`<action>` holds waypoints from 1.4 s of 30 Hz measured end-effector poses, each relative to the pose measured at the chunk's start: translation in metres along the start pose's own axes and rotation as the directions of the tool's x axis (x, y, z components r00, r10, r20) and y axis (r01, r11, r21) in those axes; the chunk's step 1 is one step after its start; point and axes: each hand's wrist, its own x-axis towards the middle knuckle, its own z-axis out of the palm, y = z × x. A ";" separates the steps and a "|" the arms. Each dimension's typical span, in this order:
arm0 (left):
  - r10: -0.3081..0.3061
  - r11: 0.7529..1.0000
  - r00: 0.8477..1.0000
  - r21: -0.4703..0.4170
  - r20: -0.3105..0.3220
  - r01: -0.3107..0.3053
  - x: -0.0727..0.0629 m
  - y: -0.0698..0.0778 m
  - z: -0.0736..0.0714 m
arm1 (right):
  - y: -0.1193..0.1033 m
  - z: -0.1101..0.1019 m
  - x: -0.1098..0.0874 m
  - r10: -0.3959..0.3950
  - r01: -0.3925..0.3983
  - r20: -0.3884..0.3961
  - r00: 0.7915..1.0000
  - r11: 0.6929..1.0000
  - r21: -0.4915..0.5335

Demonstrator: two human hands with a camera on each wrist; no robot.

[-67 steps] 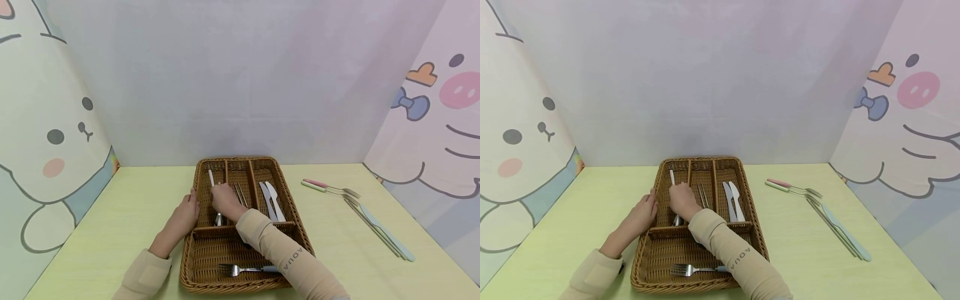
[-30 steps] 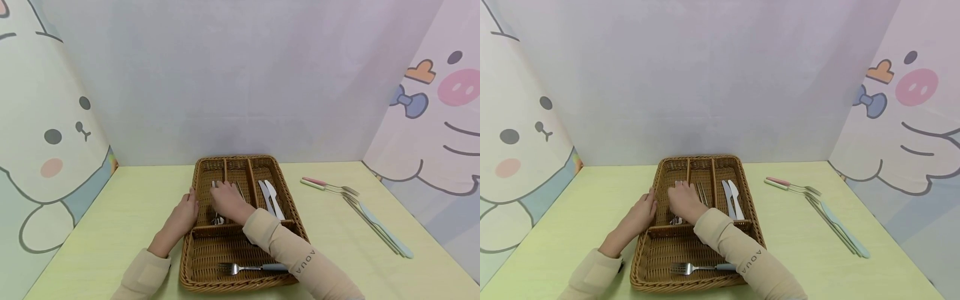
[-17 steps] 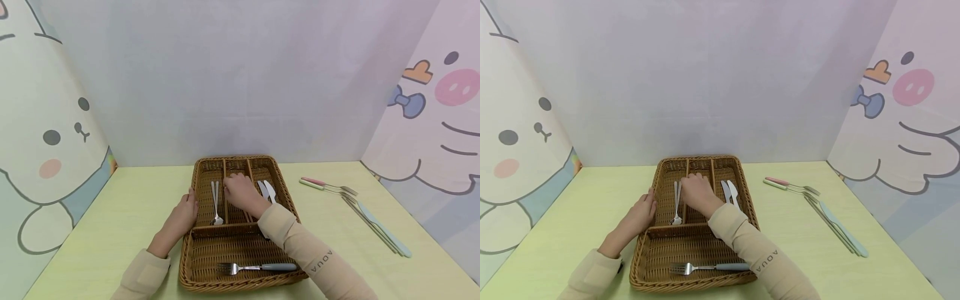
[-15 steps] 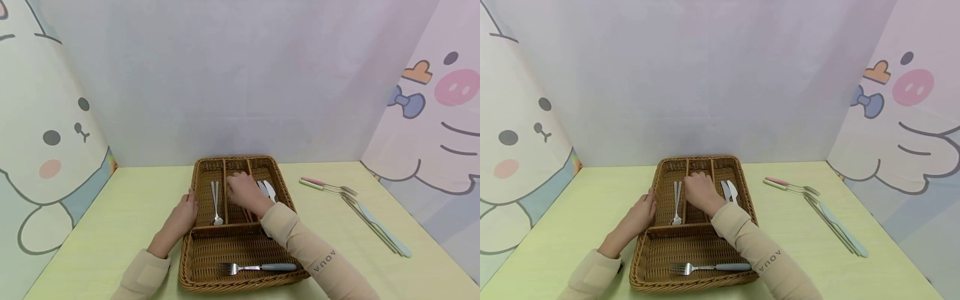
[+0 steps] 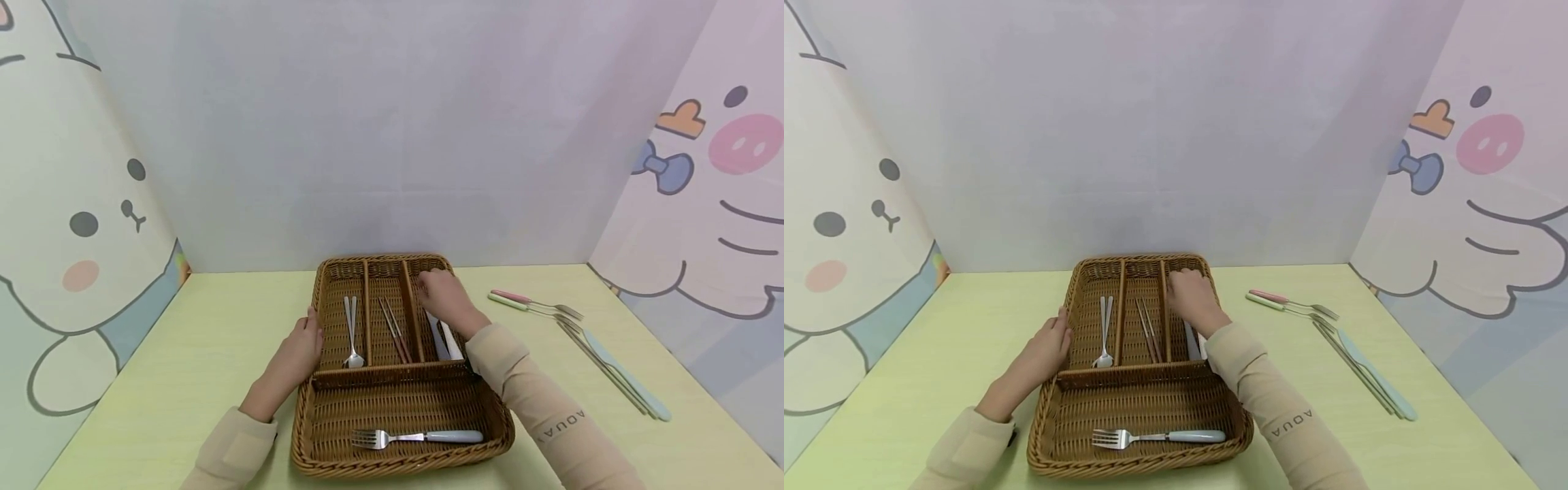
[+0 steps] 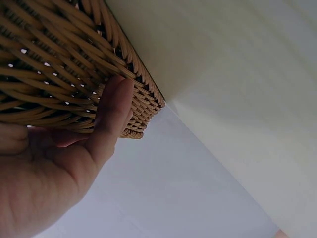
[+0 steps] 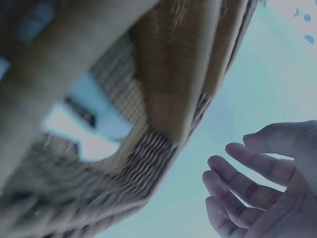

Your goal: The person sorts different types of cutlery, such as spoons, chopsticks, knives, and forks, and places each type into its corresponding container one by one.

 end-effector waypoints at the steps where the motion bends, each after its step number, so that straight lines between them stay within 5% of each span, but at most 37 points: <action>1: 0.000 1.000 1.000 0.001 0.000 0.000 0.000 0.000 0.000 | 0.006 0.000 0.000 0.019 -0.019 0.004 1.000 1.000 0.011; 9: -0.017 1.000 1.000 -0.003 0.020 0.017 0.001 -0.003 0.001 | 0.045 -0.011 -0.006 0.114 -0.119 0.042 0.993 0.982 0.148; 28: -0.030 1.000 0.999 -0.005 0.025 0.031 0.001 0.001 -0.002 | 0.115 -0.008 -0.023 0.217 -0.219 0.033 0.976 0.972 0.087; 42: -0.036 0.999 0.999 0.005 0.012 0.036 0.002 -0.001 0.004 | 0.158 0.009 -0.037 0.352 -0.354 0.090 0.932 0.935 0.013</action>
